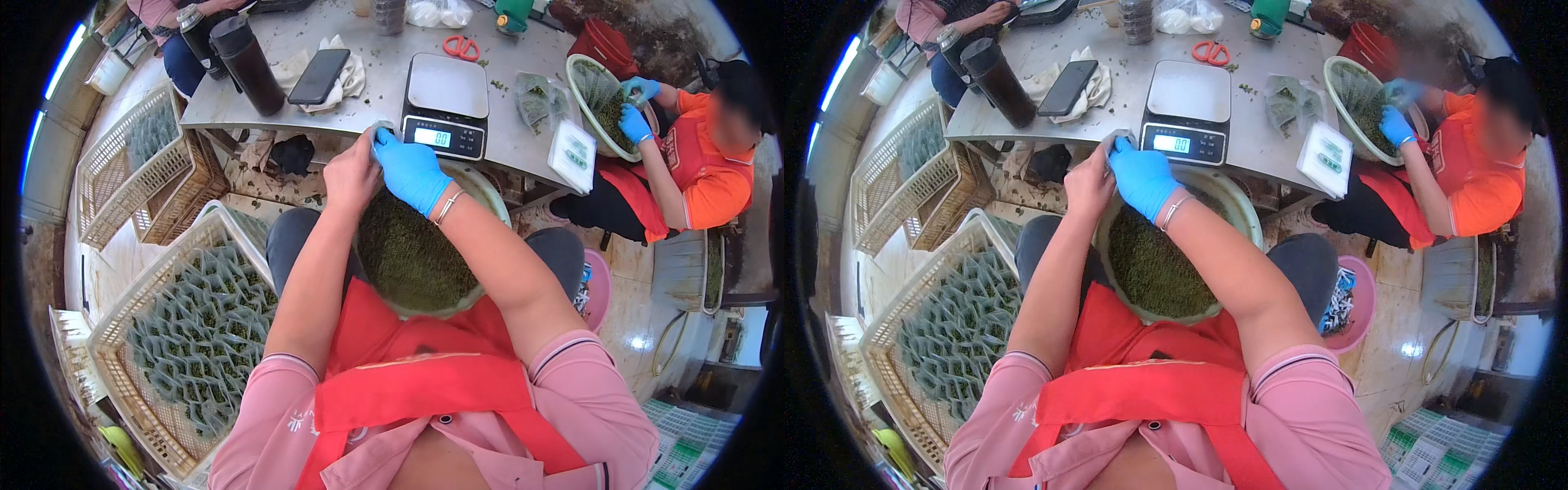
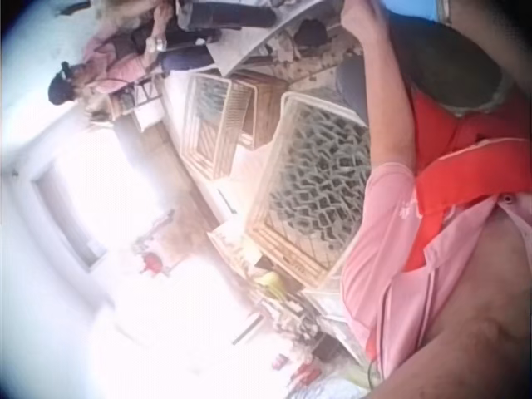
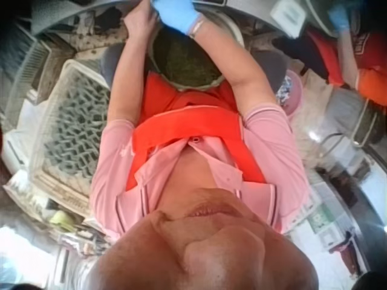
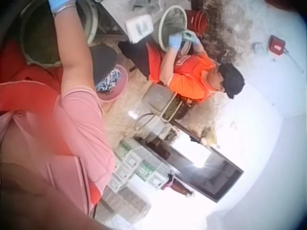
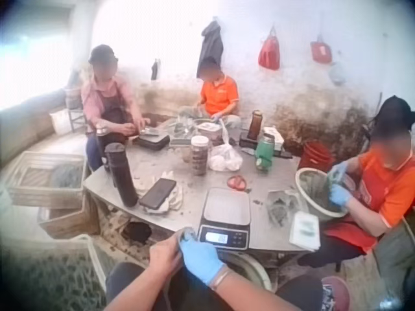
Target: The person scoops green tea leaves from a bowl into small plastic bags, weighs each bag on a digital scale, and places the filled bags into a crate. The process is repeated continuously.
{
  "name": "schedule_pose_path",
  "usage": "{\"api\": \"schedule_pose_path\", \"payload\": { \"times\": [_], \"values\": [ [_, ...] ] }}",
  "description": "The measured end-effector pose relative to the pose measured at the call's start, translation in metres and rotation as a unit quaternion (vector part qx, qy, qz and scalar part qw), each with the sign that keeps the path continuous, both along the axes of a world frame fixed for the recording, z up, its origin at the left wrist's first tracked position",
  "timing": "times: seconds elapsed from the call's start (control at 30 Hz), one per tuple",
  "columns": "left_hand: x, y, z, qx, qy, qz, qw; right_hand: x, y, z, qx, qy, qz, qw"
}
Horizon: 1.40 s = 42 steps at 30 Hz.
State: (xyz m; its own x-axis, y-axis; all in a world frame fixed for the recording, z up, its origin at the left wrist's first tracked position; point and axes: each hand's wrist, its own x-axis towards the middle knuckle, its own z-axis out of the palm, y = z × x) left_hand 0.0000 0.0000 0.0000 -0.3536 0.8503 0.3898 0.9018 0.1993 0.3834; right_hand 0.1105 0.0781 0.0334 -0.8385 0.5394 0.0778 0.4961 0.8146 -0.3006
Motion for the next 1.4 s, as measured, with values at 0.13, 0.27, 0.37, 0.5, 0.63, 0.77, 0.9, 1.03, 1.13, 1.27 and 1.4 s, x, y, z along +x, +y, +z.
{"api": "schedule_pose_path", "payload": {
  "times": [0.13,0.27,0.37,0.5,0.63,0.77,0.9,1.03,1.13,1.27,1.4],
  "values": [
    [0.003,-0.003,-0.004,0.04,-0.067,0.008,0.997,0.032,0.012,0.024,-0.179,0.168,0.1,0.964],
    [0.008,0.005,-0.001,0.043,-0.216,0.094,0.971,0.102,0.069,0.079,-0.376,0.298,-0.114,0.87],
    [-0.002,0.012,-0.006,0.093,-0.324,0.1,0.936,0.144,0.187,0.036,0.091,0.27,-0.204,0.937],
    [-0.004,0.008,0.007,0.031,-0.232,0.103,0.967,0.185,0.297,-0.021,0.187,0.003,-0.228,0.956],
    [0.001,0.0,0.007,-0.016,-0.171,0.105,0.98,0.146,0.26,0.01,-0.036,0.402,-0.262,0.877],
    [0.0,0.003,0.006,0.049,-0.253,0.085,0.962,0.103,0.137,0.044,0.018,0.434,-0.178,0.883],
    [-0.038,-0.039,-0.005,0.114,-0.36,0.127,0.917,0.07,0.088,-0.008,0.101,0.312,-0.086,0.941],
    [-0.082,-0.185,0.042,0.154,-0.273,0.268,0.911,0.11,0.044,0.004,0.074,0.414,-0.155,0.894],
    [-0.175,-0.389,0.018,0.148,0.012,0.404,0.902,0.125,-0.005,-0.052,-0.118,0.252,-0.112,0.954],
    [-0.164,-0.574,0.051,-0.051,0.14,0.646,0.748,0.143,-0.057,-0.104,-0.158,-0.098,-0.118,0.975],
    [-0.139,-0.661,0.036,-0.141,0.11,0.793,0.582,0.148,-0.082,-0.158,-0.143,-0.169,-0.033,0.975]
  ]
}}
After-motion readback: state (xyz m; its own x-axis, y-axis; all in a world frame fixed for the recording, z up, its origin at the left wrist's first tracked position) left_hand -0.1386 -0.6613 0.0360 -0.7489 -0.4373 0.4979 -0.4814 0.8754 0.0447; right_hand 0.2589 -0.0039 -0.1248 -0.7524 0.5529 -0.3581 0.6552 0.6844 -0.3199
